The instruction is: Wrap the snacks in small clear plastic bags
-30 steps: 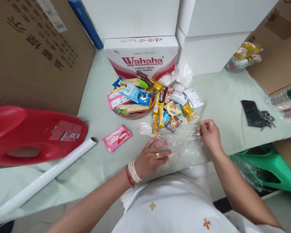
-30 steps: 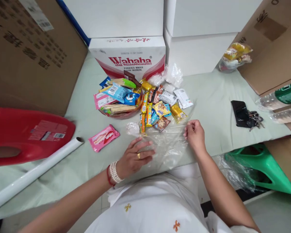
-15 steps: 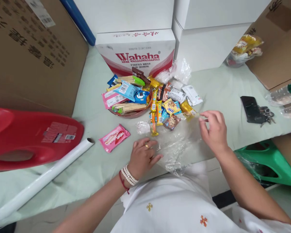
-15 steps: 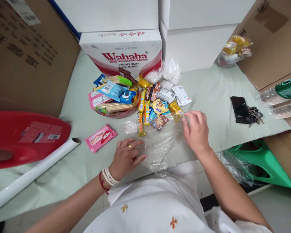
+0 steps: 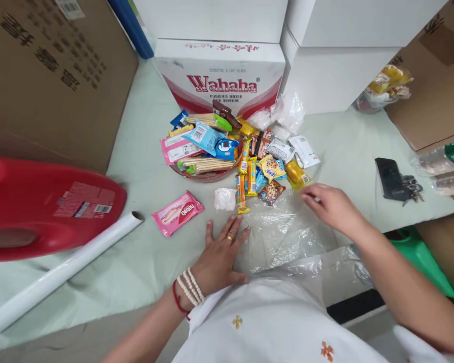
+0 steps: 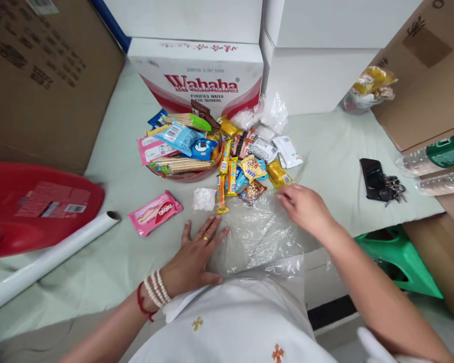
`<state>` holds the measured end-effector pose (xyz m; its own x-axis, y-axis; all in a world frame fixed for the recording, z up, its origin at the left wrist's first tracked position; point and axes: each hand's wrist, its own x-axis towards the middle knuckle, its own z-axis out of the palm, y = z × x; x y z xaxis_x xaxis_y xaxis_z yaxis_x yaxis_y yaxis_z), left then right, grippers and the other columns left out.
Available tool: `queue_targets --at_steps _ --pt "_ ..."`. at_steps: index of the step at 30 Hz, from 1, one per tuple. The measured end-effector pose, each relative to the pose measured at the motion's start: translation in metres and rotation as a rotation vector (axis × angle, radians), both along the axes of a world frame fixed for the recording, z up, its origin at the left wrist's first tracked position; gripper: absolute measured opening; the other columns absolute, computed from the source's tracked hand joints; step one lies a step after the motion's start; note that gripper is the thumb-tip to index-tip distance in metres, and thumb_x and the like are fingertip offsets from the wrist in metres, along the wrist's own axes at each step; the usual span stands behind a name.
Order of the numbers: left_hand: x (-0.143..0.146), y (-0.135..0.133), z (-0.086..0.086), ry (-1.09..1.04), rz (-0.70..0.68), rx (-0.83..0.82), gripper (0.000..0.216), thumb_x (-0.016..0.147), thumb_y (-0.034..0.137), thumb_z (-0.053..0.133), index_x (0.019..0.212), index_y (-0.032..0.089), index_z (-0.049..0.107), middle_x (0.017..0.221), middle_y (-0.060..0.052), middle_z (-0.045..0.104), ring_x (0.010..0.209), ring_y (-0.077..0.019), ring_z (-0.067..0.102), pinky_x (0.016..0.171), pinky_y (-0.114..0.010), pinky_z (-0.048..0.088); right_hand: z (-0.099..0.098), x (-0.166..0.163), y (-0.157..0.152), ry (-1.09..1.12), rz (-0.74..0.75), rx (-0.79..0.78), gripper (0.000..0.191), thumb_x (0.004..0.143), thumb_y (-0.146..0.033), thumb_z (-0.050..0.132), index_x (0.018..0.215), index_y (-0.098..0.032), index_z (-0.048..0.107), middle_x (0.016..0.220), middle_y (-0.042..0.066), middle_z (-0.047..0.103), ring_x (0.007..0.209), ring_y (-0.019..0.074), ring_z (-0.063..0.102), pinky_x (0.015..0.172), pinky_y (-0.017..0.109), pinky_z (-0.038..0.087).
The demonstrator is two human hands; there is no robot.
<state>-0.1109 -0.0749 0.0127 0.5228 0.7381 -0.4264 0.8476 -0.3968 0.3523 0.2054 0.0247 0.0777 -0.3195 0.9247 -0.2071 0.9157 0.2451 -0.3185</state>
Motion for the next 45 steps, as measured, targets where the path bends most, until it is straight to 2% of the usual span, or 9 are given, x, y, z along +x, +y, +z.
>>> queue_targets --at_steps 5,14,19,22,25,29,35,40,45 --pt "0.003 -0.019 -0.012 -0.033 0.024 0.075 0.123 0.064 0.052 0.09 0.163 0.023 0.025 0.172 -0.022 0.003 0.161 -0.041 0.009 0.117 -0.08 -0.008 -0.02 -0.08 0.038 -0.239 0.097 0.054 0.037 0.101 -0.047 0.054 0.117 -0.019 0.072 0.122 0.016 0.068 0.114 0.0328 0.062 0.078 0.035 0.051" --pt "-0.007 -0.027 -0.025 -0.13 0.013 0.143 0.13 0.059 0.054 0.094 0.164 0.025 0.022 0.171 -0.024 0.013 0.159 -0.0432 0.017 0.117 -0.08 -0.007 -0.022 -0.06 0.051 -0.22 0.652 -0.006 0.055 0.098 -0.009 0.044 0.147 -0.031 0.057 0.15 0.007 0.057 0.122 0.0241 0.064 0.084 0.03 0.05" --pt "-0.012 -0.027 -0.031 -0.273 0.052 0.135 0.122 0.07 0.075 0.077 0.164 0.019 0.023 0.168 -0.026 0.024 0.157 -0.0437 0.023 0.117 -0.081 -0.005 -0.025 -0.049 0.045 -0.353 0.425 -0.054 0.051 0.096 -0.02 0.054 0.147 -0.02 0.054 0.132 0.016 0.063 0.102 0.026 0.069 0.073 0.029 0.049" --pt "-0.013 -0.027 -0.033 -0.34 0.134 0.195 0.07 0.101 0.054 0.05 0.16 0.022 0.033 0.165 -0.018 0.037 0.156 -0.0327 0.031 0.123 -0.073 -0.001 -0.015 -0.024 0.044 -0.255 0.306 -0.119 0.054 0.086 -0.019 0.063 0.14 -0.021 0.059 0.128 0.014 0.064 0.096 0.0246 0.068 0.073 0.028 0.048" --pt "-0.009 -0.025 -0.033 -0.362 0.224 0.251 0.046 0.107 0.03 0.035 0.151 0.028 0.048 0.16 -0.01 0.049 0.15 -0.0253 0.042 0.126 -0.069 0.005 0.003 -0.011 0.056 -0.094 0.205 -0.098 0.043 0.085 -0.021 0.064 0.129 -0.019 0.064 0.118 0.011 0.068 0.099 0.0245 0.067 0.082 0.029 0.049" --pt "-0.001 -0.017 -0.031 -0.345 0.33 0.351 0.042 0.102 0.026 0.047 0.143 0.026 0.056 0.15 -0.012 0.06 0.142 -0.0287 0.052 0.124 -0.072 0.01 0.013 -0.043 0.085 -0.192 -0.022 0.039 0.039 0.09 -0.041 0.065 0.12 -0.016 0.065 0.113 0.014 0.068 0.102 0.0298 0.066 0.083 0.034 0.05" --pt "0.002 -0.002 -0.029 -0.277 0.353 0.442 0.04 0.099 0.026 0.054 0.138 0.027 0.062 0.157 -0.011 0.052 0.143 -0.0316 0.051 0.123 -0.072 0.017 -0.014 -0.107 0.109 -0.395 -0.099 0.013 0.047 0.089 -0.04 0.067 0.128 -0.017 0.06 0.128 0.019 0.063 0.107 0.033 0.068 0.079 0.035 0.051" --pt "-0.003 0.001 -0.029 -0.241 0.329 0.443 0.05 0.099 0.028 0.053 0.149 0.026 0.052 0.163 -0.013 0.042 0.148 -0.0313 0.046 0.124 -0.069 0.017 -0.013 -0.079 0.098 -0.324 -0.123 0.078 0.041 0.089 -0.032 0.062 0.128 -0.018 0.06 0.122 0.017 0.066 0.102 0.0321 0.068 0.077 0.035 0.05" --pt "-0.001 0.002 -0.025 -0.214 0.333 0.414 0.053 0.099 0.03 0.052 0.152 0.025 0.049 0.166 -0.012 0.036 0.149 -0.0322 0.043 0.123 -0.068 0.019 0.009 -0.036 0.041 -0.009 -0.025 0.182 0.056 0.085 -0.034 0.067 0.138 -0.018 0.055 0.12 0.014 0.066 0.107 0.0317 0.065 0.089 0.039 0.051"
